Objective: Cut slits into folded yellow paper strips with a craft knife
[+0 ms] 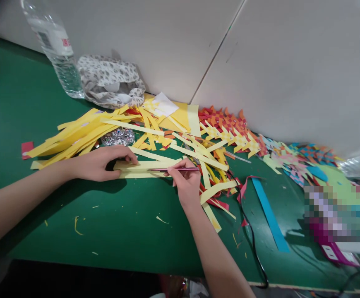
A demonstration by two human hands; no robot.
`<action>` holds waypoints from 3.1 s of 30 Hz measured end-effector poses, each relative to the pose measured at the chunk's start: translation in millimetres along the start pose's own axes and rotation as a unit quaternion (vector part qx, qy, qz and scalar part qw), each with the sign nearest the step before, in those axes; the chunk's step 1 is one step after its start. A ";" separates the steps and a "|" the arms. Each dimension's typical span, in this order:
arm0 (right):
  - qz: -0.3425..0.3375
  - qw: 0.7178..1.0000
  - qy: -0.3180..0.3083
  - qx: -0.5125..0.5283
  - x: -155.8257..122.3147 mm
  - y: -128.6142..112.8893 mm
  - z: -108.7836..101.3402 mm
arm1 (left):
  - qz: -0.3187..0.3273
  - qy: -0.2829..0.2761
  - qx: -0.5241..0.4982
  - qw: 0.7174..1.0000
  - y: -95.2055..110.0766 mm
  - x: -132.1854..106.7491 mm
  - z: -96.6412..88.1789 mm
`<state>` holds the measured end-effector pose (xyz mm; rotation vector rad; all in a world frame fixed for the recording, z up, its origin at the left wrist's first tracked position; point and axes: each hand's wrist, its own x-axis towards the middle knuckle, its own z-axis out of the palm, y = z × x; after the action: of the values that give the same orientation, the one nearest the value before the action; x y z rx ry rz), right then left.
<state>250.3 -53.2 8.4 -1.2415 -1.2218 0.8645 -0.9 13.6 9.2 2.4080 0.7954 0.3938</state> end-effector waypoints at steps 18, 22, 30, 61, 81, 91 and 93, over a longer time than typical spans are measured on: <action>0.061 0.985 -0.155 -0.043 -6.2 -0.3 17.6 | 0.016 0.014 0.024 0.999 0.7 2.2 3.5; 0.056 0.985 -0.155 -0.046 -4.7 -0.8 14.3 | 0.017 0.018 0.025 0.999 1.0 2.4 5.2; 0.059 0.985 -0.153 -0.044 -4.8 -1.8 12.4 | 0.018 0.017 0.017 1.000 0.7 2.6 5.9; 0.019 0.999 -0.026 0.006 1.9 2.7 -10.2 | 0.002 0.025 0.020 1.000 1.2 0.7 5.0; 0.045 0.996 -0.073 -0.008 0.7 -2.6 -7.5 | 0.110 0.076 0.206 0.969 1.7 -4.8 2.8; 0.049 0.995 -0.081 -0.016 0.8 -3.2 -4.7 | 0.116 0.093 0.302 0.942 4.3 -0.4 9.5; 0.051 0.995 -0.085 -0.013 0.7 -3.5 -4.4 | 0.115 0.093 0.299 0.943 8.1 -0.6 9.5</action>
<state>254.2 -54.1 12.4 -1.2806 -1.3165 1.0484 6.4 3.8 6.4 3.0870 0.8011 0.5378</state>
